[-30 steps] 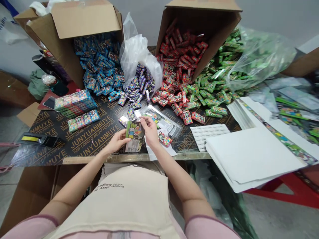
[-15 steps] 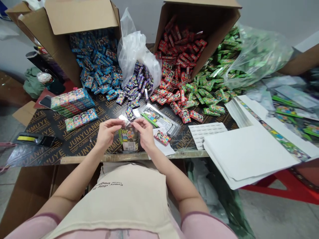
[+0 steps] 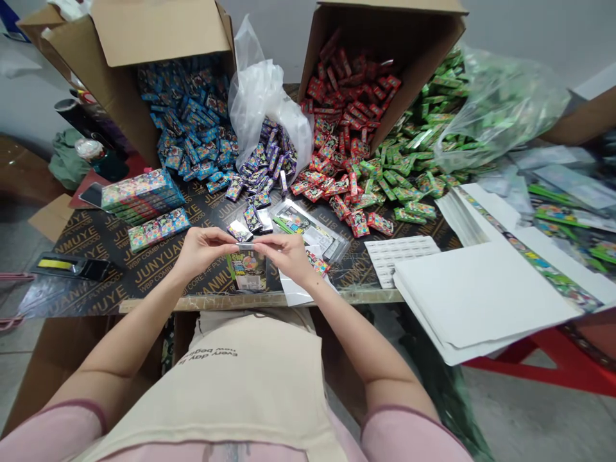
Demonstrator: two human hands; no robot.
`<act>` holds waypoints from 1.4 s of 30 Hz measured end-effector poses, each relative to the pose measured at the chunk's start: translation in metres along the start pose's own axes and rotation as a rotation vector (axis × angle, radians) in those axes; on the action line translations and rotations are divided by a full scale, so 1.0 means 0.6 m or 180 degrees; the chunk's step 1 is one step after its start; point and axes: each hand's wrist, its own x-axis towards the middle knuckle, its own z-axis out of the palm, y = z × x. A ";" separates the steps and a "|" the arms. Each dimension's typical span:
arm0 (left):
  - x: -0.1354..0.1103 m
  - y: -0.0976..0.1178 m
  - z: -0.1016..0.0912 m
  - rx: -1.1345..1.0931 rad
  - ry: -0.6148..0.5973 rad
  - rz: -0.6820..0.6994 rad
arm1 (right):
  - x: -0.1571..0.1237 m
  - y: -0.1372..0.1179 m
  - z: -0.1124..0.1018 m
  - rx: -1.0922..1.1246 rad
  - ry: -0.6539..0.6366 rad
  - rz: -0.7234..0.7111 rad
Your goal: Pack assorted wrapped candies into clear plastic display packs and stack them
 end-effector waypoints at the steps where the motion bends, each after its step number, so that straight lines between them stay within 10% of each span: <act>1: 0.001 0.001 0.000 0.0001 -0.0013 -0.0006 | 0.002 -0.002 0.000 0.0001 -0.0037 0.0030; 12: -0.016 0.013 0.004 0.0927 -0.0180 0.1141 | -0.002 -0.004 -0.009 0.0252 -0.0122 0.0137; 22: -0.025 -0.018 -0.005 0.1560 -0.0351 0.1494 | -0.051 0.042 0.006 -0.0625 -0.0023 -0.0864; 31: -0.026 -0.005 -0.018 0.1939 0.0001 0.0391 | 0.024 0.004 0.060 -0.0579 -0.0156 -0.0987; 37: -0.073 -0.132 -0.131 0.1348 0.1020 -0.0518 | 0.133 0.101 0.060 -0.2145 -0.1068 -0.0623; 42: -0.113 -0.189 -0.158 0.1897 0.1689 -0.0411 | 0.145 0.157 0.097 -0.3019 -0.1773 -0.0582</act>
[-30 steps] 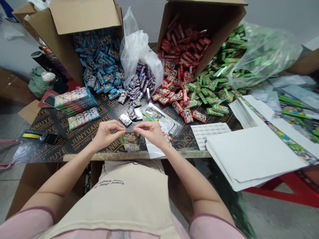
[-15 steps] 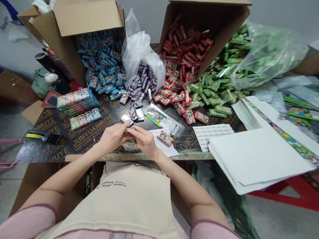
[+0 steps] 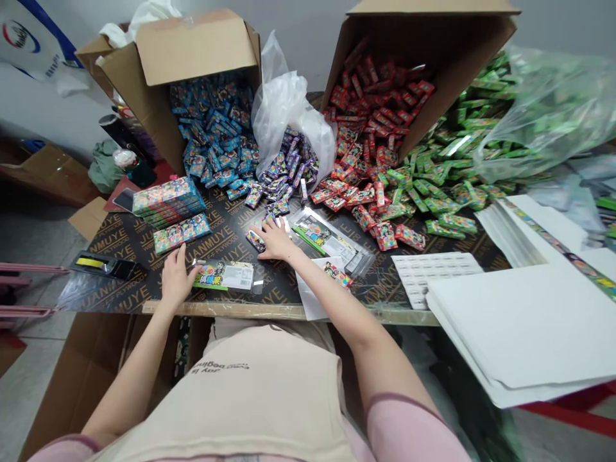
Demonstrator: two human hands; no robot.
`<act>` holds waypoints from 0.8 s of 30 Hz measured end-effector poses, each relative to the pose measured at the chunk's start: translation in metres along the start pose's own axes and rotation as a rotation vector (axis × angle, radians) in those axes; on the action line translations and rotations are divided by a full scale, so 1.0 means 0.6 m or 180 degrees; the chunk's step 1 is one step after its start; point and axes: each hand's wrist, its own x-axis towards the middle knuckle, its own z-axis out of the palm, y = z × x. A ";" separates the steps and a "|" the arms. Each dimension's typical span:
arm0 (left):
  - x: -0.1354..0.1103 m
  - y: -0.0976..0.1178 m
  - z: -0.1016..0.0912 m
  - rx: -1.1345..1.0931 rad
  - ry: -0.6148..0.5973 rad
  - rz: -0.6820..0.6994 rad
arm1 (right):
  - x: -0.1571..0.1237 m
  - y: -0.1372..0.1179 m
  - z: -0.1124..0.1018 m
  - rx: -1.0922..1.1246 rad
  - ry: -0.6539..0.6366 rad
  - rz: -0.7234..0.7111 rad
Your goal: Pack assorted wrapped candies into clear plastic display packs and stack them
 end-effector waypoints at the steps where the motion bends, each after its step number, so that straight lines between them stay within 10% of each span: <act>1: -0.001 0.003 0.002 0.0024 0.0039 0.0039 | 0.001 -0.006 0.006 -0.0032 0.0086 0.0056; 12: 0.000 0.139 0.080 -0.3155 -0.2170 -0.1813 | -0.086 -0.065 -0.058 0.2047 0.0519 -0.0998; 17: -0.024 0.180 0.103 -0.4264 -0.2525 -0.2632 | -0.122 -0.066 -0.073 0.2284 0.1309 -0.0783; 21: -0.045 0.197 0.114 -0.4253 -0.2880 -0.2532 | -0.136 -0.070 -0.073 0.2047 0.1541 -0.0697; 24: -0.051 0.204 0.114 -0.3937 -0.2407 -0.2017 | -0.144 -0.073 -0.077 0.1685 0.1569 -0.0624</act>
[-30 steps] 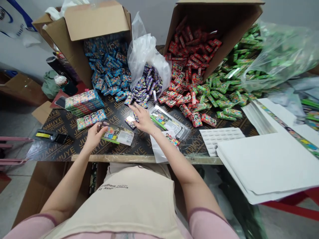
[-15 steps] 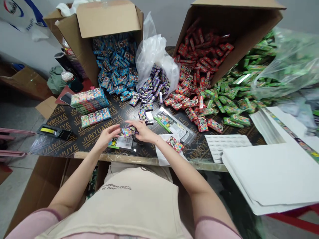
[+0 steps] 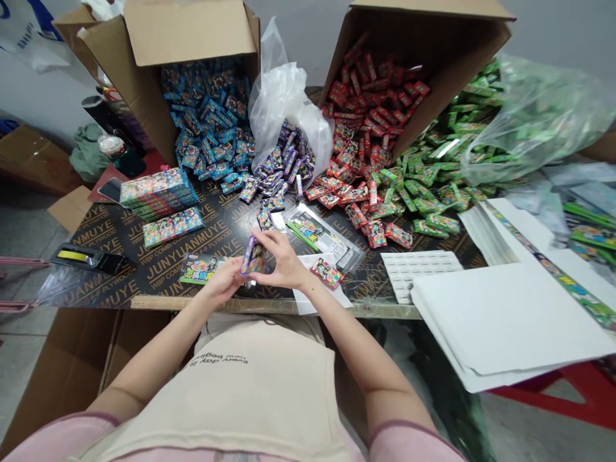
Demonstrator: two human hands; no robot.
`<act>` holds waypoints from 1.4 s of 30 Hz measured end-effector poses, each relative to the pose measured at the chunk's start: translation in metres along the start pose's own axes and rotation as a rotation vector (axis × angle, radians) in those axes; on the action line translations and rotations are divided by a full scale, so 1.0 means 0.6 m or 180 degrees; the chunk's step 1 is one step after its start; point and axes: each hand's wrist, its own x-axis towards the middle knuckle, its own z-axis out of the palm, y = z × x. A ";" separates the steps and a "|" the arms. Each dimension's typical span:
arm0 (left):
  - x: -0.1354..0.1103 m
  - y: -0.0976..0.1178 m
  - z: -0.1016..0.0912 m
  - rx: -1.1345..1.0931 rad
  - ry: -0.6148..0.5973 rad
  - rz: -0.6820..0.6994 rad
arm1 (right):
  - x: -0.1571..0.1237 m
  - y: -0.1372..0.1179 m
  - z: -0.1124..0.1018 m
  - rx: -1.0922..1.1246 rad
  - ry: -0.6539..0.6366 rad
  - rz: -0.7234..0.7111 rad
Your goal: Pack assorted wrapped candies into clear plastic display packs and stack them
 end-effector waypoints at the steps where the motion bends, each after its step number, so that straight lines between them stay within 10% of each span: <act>1: -0.001 0.001 0.002 0.0127 0.0169 0.0241 | -0.001 -0.001 0.000 -0.0118 -0.0035 -0.0028; 8: -0.004 0.001 -0.003 0.1147 0.0508 0.0849 | -0.016 0.020 0.027 -0.0268 -0.0126 0.0330; 12: -0.006 -0.015 -0.021 0.3270 0.0410 0.1500 | -0.048 0.044 0.030 0.0043 0.0003 0.0829; 18: -0.003 -0.049 -0.004 0.6084 -0.0439 0.0929 | -0.084 0.056 0.020 0.0179 0.0116 0.1268; 22: 0.009 -0.050 0.004 0.5627 -0.0279 0.0692 | -0.092 0.047 0.013 0.0071 0.0184 0.1197; 28: 0.033 -0.034 -0.008 0.2121 0.0094 0.0228 | -0.086 0.016 0.024 -0.0106 -0.0037 0.0578; 31: 0.032 -0.021 -0.021 0.1635 -0.0097 -0.0007 | -0.077 0.008 0.038 -0.0140 0.0060 0.0476; 37: 0.002 0.028 -0.104 0.4335 -0.0601 0.1102 | -0.081 0.026 0.035 -0.0408 0.0379 0.0645; 42: 0.004 0.016 -0.142 0.5829 -0.0751 0.1234 | -0.090 0.035 0.052 -0.0362 -0.0430 0.0680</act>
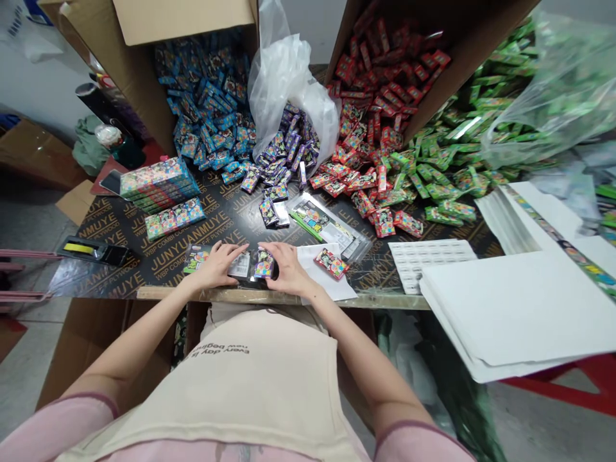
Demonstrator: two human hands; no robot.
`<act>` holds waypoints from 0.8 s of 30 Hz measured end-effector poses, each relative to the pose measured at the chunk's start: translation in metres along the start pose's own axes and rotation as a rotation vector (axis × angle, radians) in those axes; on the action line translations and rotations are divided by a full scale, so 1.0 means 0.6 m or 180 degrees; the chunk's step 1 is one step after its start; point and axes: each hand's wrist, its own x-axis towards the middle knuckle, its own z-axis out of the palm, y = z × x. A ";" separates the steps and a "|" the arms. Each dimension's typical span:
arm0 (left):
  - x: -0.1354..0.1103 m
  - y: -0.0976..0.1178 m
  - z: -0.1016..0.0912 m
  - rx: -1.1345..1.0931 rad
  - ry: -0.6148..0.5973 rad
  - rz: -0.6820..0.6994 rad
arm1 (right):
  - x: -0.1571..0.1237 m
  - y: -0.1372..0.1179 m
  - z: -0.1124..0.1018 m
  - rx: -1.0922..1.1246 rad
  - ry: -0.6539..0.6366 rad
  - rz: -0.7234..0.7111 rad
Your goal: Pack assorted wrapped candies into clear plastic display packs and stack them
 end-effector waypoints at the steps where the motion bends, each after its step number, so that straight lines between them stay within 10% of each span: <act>1: 0.002 0.000 0.004 0.0000 0.0064 0.0007 | 0.001 -0.001 0.004 0.0039 -0.0140 -0.0021; 15: 0.024 0.022 0.002 -0.0772 0.0795 -0.0213 | 0.009 -0.020 -0.009 -0.0424 0.0104 0.0040; 24: 0.025 0.033 0.000 -0.0842 0.0507 0.0008 | 0.013 0.002 -0.002 0.0240 -0.0221 -0.0183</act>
